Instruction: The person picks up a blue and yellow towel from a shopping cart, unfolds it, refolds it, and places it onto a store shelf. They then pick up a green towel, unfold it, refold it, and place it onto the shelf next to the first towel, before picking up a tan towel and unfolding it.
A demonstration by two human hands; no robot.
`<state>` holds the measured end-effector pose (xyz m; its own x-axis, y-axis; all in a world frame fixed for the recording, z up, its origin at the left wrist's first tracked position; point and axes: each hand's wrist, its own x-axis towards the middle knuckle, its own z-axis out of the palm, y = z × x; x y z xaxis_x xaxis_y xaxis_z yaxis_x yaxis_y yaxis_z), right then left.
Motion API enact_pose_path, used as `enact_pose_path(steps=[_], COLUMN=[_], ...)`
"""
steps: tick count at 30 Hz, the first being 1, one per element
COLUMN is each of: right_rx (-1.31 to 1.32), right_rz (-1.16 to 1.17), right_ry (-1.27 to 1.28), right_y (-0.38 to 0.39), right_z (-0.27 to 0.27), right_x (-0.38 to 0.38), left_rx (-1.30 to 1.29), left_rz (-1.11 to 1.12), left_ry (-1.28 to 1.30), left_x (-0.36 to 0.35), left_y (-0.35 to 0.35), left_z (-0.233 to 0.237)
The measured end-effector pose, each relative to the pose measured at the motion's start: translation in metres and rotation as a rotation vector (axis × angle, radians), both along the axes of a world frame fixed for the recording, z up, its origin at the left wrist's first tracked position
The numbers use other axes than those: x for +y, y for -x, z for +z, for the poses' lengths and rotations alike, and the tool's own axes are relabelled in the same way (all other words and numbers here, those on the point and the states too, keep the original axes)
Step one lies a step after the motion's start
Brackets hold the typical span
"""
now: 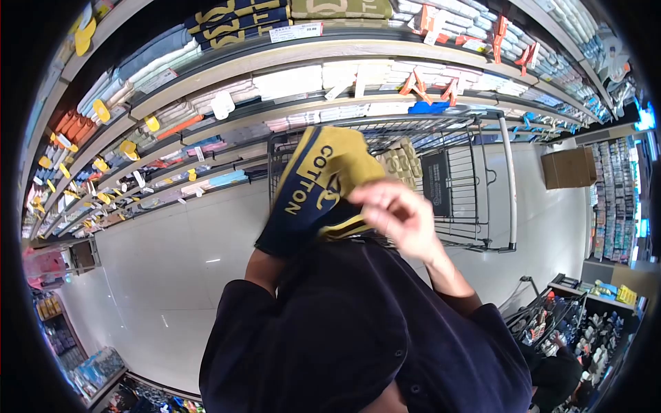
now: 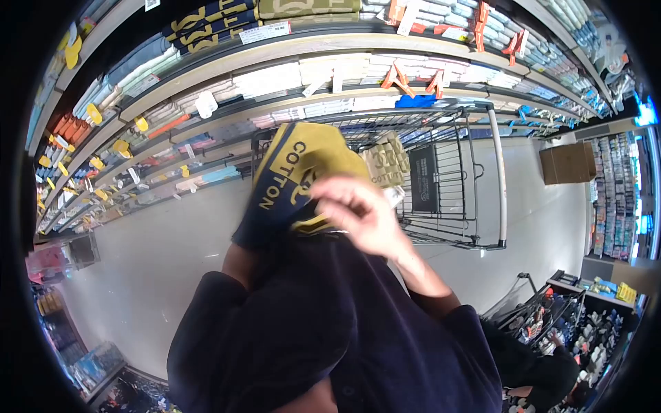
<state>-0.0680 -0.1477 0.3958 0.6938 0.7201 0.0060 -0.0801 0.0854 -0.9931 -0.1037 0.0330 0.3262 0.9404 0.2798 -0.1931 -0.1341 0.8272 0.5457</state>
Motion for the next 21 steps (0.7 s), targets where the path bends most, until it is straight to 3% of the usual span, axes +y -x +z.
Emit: enact_pose_path(steps=[3, 4, 5, 6, 7, 9, 13, 14, 15, 17, 19, 20, 21], right_rx=[-0.668, -0.681, -0.658, -0.63, -0.481, 0.065, 0.129, 0.115, 0.118, 0.254, 0.345, 0.403, 0.461], right_rz=[-0.34, -0.326, -0.326, -0.331, -0.25, -0.069, -0.013, -0.025, -0.037, -0.147, -0.186, -0.195, -0.204], right_ry=[0.325, 0.331, 0.368, 0.407, 0.383, 0.16, 0.201, 0.199, 0.203, 0.057, 0.026, 0.007, -0.012], right_y=[-0.045, -0.053, -0.06, -0.066, -0.073, -0.082, -0.083, -0.081, -0.078, -0.074, -0.071, -0.07, -0.069], right_z=[-0.034, -0.041, -0.046, -0.054, -0.065, -0.065, -0.085, -0.088, -0.089, -0.086, -0.085, -0.085, -0.086], right_x=[-0.009, -0.012, -0.016, -0.022, -0.03, -0.038, -0.053, -0.054, -0.055, -0.053, -0.057, -0.061, -0.064], left_rx=[-0.398, -0.528, -0.656, -0.629, -0.533, -0.327, -0.517, -0.44, -0.226, -0.09, -0.111, -0.111, -0.158], left_rz=[0.006, 0.007, 0.005, -0.197, -0.337, -0.459, -0.308, -0.339, -0.41, -0.541, -0.623, -0.733, -0.733], left_ry=[-0.015, -0.021, -0.029, 0.031, 0.081, 0.111, -0.362, -0.435, -0.338, 0.056, -0.027, -0.44, -0.615], left_x=[-0.027, -0.032, -0.037, -0.033, -0.033, -0.039, -0.022, -0.015, -0.011, 0.005, 0.012, 0.02, 0.019], left_y=[-0.031, -0.043, -0.057, -0.082, -0.074, -0.064, -0.063, -0.057, -0.049, -0.029, -0.011, -0.004, 0.001], left_z=[-0.032, -0.052, -0.076, -0.125, -0.113, -0.107, -0.098, -0.086, -0.073, -0.057, -0.037, -0.027, -0.028])
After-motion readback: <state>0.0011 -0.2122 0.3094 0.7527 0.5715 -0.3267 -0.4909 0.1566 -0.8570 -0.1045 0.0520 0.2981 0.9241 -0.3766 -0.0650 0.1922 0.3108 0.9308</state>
